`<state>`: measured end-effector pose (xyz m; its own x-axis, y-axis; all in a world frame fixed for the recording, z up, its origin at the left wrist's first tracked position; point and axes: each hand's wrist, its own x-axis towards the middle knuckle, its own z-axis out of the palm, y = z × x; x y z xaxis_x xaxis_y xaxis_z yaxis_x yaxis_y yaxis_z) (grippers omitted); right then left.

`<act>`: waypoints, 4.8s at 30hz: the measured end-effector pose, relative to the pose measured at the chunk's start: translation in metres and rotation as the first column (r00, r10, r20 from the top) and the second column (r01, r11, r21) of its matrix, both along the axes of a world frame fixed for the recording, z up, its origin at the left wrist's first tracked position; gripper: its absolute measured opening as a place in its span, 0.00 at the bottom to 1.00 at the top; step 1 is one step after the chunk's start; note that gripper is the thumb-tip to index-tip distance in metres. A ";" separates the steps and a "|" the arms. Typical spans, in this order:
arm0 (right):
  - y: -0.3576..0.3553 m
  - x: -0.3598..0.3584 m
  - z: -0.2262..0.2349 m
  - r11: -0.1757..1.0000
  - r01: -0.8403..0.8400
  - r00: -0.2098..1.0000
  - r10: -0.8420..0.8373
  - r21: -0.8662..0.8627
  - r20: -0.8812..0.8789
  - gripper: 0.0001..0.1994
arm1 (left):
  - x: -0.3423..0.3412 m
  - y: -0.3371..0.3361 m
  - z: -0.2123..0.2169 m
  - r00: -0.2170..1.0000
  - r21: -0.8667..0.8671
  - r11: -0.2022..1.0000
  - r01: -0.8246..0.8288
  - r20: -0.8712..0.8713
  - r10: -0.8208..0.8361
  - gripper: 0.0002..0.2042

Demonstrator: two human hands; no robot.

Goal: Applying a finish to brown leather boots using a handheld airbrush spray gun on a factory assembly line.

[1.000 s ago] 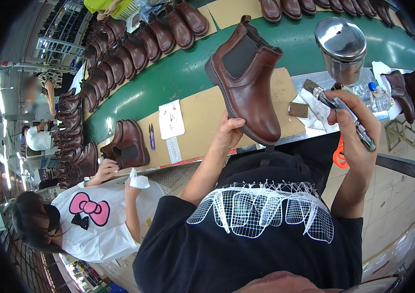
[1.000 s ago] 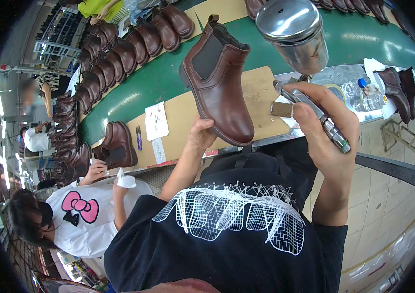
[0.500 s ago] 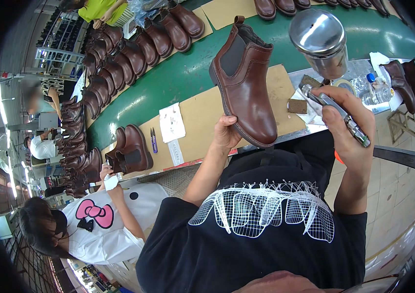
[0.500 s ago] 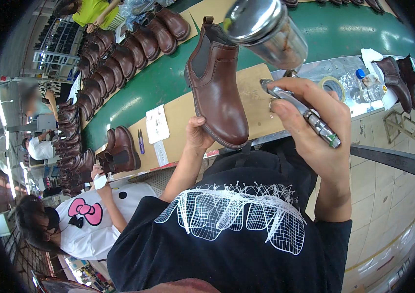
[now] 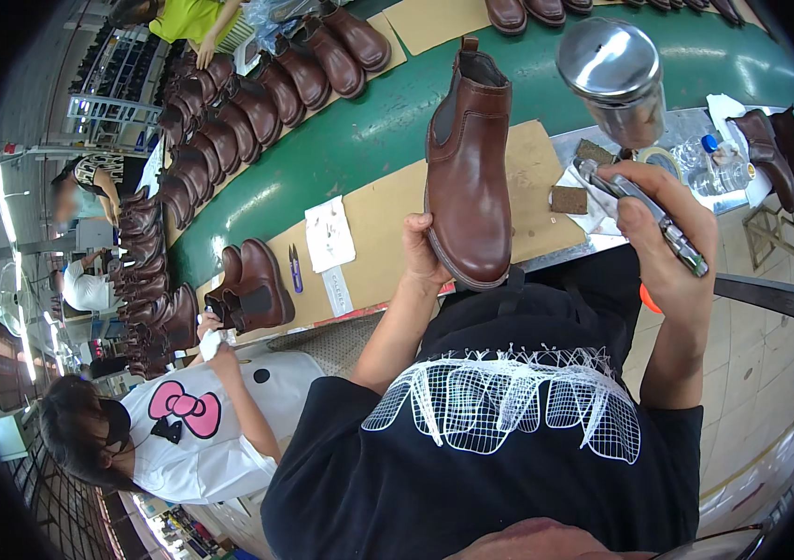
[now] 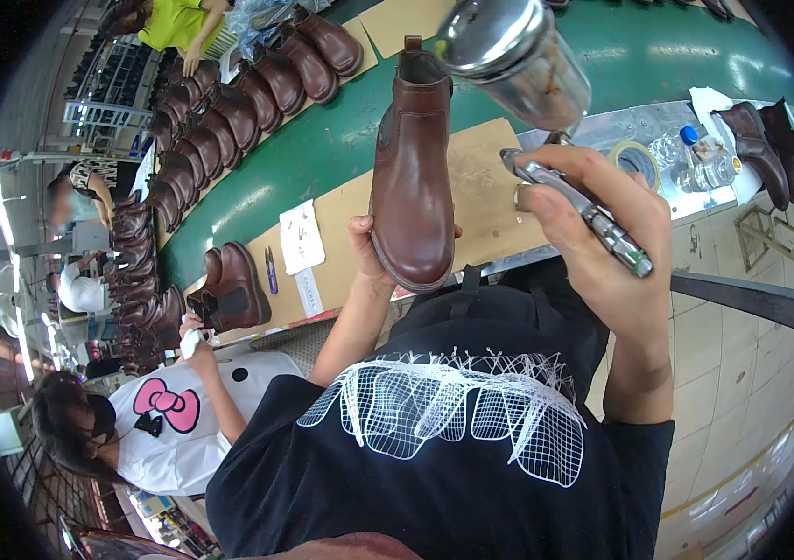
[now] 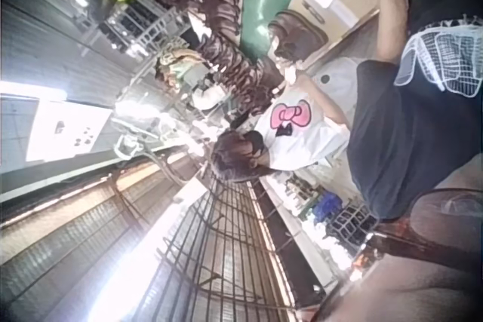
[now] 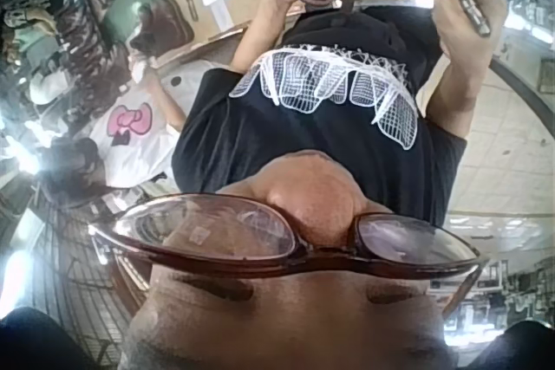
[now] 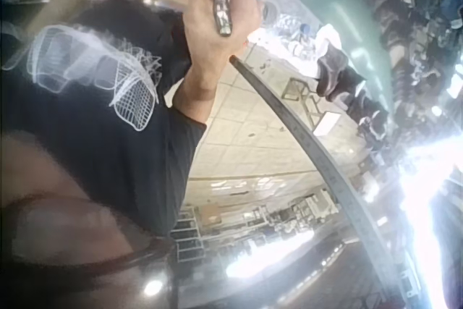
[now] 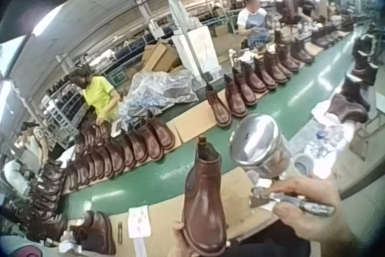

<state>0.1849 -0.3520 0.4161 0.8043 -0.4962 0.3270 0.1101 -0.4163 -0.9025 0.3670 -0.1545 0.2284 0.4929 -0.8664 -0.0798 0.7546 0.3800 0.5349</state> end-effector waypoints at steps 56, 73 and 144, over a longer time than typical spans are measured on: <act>-0.061 -0.012 -0.050 0.963 0.087 0.984 -0.043 0.256 -0.172 0.10 | 0.089 -0.065 -0.009 0.912 -0.280 0.953 0.118 -0.350 -0.216 0.37; -0.095 0.002 -0.074 0.954 0.154 0.936 -0.057 0.258 -0.347 0.13 | 0.322 -0.322 -0.115 0.965 0.556 0.791 -0.253 0.091 0.245 0.30; 0.006 0.011 0.044 0.998 -0.047 0.999 0.047 -0.045 0.004 0.13 | -0.005 -0.016 0.000 0.840 0.276 0.908 -0.315 0.527 0.131 0.31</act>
<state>0.1957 -0.3458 0.4597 0.8247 -0.4429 0.3518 0.1345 -0.4505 -0.8826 0.3625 -0.1705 0.2285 0.7220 -0.6906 -0.0436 0.2776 0.2314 0.9324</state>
